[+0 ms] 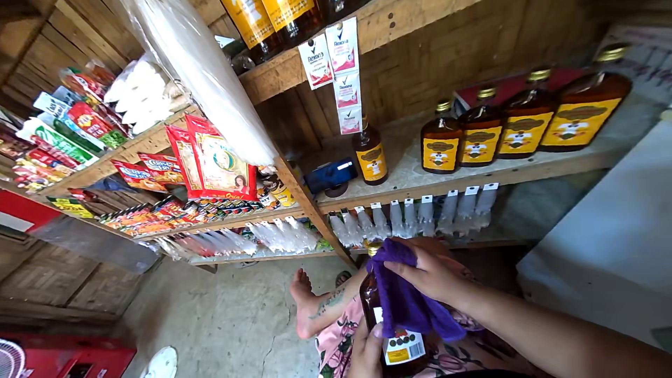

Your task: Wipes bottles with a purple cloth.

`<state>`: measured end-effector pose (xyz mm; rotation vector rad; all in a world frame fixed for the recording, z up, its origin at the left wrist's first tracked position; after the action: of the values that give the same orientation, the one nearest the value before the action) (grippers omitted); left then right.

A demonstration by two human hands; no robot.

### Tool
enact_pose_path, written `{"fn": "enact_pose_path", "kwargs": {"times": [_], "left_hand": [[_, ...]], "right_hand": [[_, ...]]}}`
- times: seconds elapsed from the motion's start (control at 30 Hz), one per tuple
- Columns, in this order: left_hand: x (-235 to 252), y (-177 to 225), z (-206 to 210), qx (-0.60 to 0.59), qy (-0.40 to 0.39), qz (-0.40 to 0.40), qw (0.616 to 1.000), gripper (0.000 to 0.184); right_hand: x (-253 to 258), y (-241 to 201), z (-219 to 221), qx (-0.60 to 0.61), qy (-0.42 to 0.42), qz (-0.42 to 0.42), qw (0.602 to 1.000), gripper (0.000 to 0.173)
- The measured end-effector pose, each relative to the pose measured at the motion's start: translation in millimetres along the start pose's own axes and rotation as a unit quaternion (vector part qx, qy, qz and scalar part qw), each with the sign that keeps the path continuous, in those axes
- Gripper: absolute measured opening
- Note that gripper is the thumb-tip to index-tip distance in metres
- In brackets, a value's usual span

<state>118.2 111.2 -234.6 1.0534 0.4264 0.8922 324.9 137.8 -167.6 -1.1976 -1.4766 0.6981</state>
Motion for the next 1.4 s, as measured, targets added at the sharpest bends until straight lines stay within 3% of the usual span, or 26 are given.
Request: {"fn": "enact_pose_path", "kwargs": {"times": [0.2,0.4,0.57,0.7,0.8,0.9,1.03,1.13,1.4], "left_hand": [[-2,2,1,-0.032,0.018,-0.020,0.999,0.055],[-2,2,1,-0.041,0.031,-0.019,0.998,0.058],[-1,0,0,-0.032,0.041,-0.017,0.998,0.063],[0,-1,-1,-0.029,0.028,-0.002,0.999,0.060],[0,-3,-4,-0.021,-0.002,0.018,1.000,0.053],[-2,-1,-3,-0.024,0.004,0.008,1.000,0.052],[-2,-2,-3,-0.033,0.010,0.003,0.999,0.052],[-1,-2,-4,-0.029,0.003,0.014,0.999,0.052],[-2,-2,-5,-0.033,-0.047,0.047,0.997,0.043]], "right_hand": [[-1,-6,-3,0.007,0.004,0.011,1.000,0.036],[-3,-2,4,0.097,-0.025,0.070,0.993,0.037],[-4,8,11,0.151,-0.090,0.038,0.984,0.068],[-3,13,12,0.144,-0.070,-0.006,0.987,0.047],[-5,3,7,0.106,-0.027,0.030,0.994,0.030],[-5,-3,4,0.075,-0.022,0.056,0.995,0.031],[-6,0,6,0.138,-0.055,0.056,0.987,0.036],[-6,8,9,0.183,-0.090,0.013,0.979,0.056],[-6,-2,1,0.131,-0.058,0.014,0.990,0.029]]}}
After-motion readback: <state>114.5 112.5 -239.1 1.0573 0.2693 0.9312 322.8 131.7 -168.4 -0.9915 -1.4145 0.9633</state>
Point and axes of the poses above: each hand's wrist, its own x-axis towards the middle knuckle, its own z-axis out of the palm, y = z × x, the point moved 2 cm from there along x, towards the middle knuckle, and after that the axes turned 10 degrees about -x, right-handed, at the moved point
